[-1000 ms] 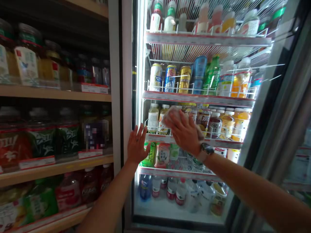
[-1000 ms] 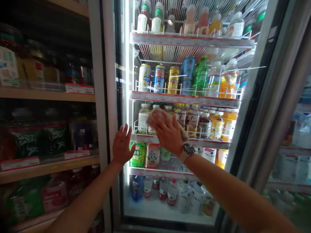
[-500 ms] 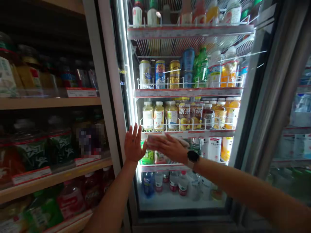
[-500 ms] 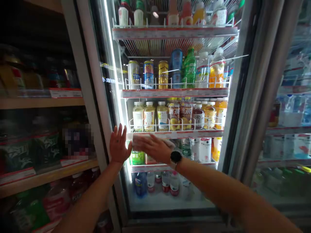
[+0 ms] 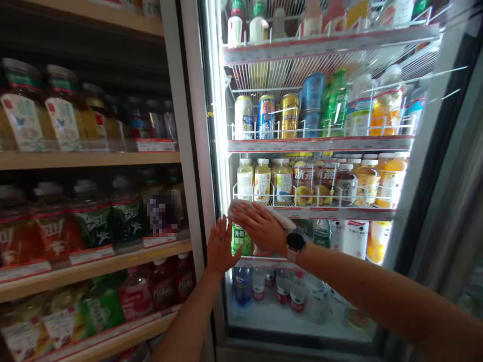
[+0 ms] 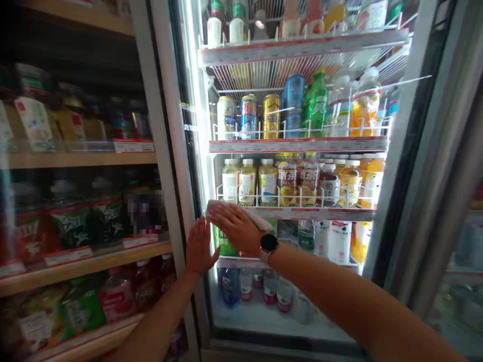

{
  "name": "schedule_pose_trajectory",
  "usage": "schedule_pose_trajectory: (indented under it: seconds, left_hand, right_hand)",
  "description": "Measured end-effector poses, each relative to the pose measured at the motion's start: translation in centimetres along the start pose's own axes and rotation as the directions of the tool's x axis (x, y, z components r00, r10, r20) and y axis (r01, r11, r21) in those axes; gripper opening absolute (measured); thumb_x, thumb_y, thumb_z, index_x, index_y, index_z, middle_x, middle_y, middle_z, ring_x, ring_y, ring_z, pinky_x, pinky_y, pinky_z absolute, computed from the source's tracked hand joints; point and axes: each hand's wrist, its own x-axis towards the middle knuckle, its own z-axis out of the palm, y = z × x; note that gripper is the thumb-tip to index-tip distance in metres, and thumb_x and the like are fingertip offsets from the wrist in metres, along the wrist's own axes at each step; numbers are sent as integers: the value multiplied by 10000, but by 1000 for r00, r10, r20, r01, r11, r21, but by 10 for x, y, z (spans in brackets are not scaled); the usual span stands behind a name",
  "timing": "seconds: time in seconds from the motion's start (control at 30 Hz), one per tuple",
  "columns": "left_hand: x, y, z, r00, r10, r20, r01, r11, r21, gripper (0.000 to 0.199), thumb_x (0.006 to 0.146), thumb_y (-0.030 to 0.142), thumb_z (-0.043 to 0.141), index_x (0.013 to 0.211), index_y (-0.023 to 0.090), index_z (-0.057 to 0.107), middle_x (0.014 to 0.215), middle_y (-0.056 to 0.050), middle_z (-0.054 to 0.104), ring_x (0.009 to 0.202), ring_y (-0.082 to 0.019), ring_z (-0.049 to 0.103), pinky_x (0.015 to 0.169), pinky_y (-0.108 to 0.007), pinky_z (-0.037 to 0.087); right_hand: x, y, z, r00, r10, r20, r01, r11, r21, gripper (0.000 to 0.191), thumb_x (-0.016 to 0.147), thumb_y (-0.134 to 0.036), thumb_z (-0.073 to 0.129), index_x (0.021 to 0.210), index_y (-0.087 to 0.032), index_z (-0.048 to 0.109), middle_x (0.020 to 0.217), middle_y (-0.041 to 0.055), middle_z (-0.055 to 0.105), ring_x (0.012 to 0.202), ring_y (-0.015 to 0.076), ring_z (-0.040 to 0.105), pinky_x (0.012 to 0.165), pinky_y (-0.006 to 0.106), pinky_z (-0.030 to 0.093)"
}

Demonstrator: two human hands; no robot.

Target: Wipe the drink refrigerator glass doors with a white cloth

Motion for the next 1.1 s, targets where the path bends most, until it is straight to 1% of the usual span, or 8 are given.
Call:
schedule_pose_trajectory:
  seconds: [0.13,0.33,0.47,0.6,0.73,0.8,0.9,1.1]
  left_hand:
    - [-46,-2,3,995,-14,102,5,996,88,874,864,388,522,1556,97,75,1572,-198,295,1456,-319,300,1178,-461,225]
    - [-50,-5,-2,978,-17,207,-3,996,94,977,797,440,571,1552,79,66,1534,-214,369,1407,-339,386,1165,-460,262]
    - [-43,-4,-20,975,13,222,-22,999,39,912,853,412,527,1559,106,37,1548,-196,349,1430,-322,350,1171,-467,269]
    - [-19,3,-36,987,-18,162,17,1000,2,776,926,332,463,1565,174,51,1580,-149,303,1474,-283,255,1183,-464,255]
    - [34,16,-32,998,-57,4,58,996,-66,734,948,347,446,1565,199,77,1615,-134,200,1500,-304,145,1185,-506,240]
    - [57,23,-22,994,-103,-39,100,991,-83,730,955,381,432,1564,190,76,1626,-132,151,1504,-318,105,1186,-528,228]
    - [71,30,-8,989,-132,-60,129,990,-58,736,951,407,451,1563,190,105,1632,-122,123,1507,-326,72,1196,-535,201]
    - [61,30,-3,994,-96,-43,95,995,-33,726,922,284,430,1564,192,103,1640,-97,94,1510,-321,65,1195,-533,212]
  right_hand:
    - [-51,-41,26,998,-55,32,52,994,96,613,871,-91,445,1478,-167,398,1564,29,373,1462,193,283,1199,390,268]
    - [-104,-67,39,993,-100,69,90,985,146,727,771,-12,444,1481,-161,389,1543,19,413,1446,157,304,1154,367,342]
    - [-82,-17,1,991,-125,40,120,988,96,720,818,-33,449,1506,-217,345,1571,-4,361,1474,159,240,1216,396,210]
    - [-32,58,-51,990,136,-27,-137,987,-88,722,896,-52,428,1543,-308,236,1606,1,281,1483,196,229,1230,503,84]
    - [6,90,-72,905,360,-225,-387,918,-87,648,967,-229,451,1557,-305,193,1633,64,186,1492,306,190,1189,631,104]
    - [9,80,-63,898,367,-242,-395,916,-78,669,961,-288,487,1561,-283,191,1633,93,175,1493,345,164,1173,670,96]
    - [-9,43,-37,948,278,-153,-294,951,-91,688,938,-340,531,1553,-233,243,1618,107,221,1500,335,136,1195,632,54]
    - [-92,-52,28,987,151,-59,-155,986,-60,513,929,-277,470,1430,-173,488,1556,54,377,1515,252,78,1241,500,-38]
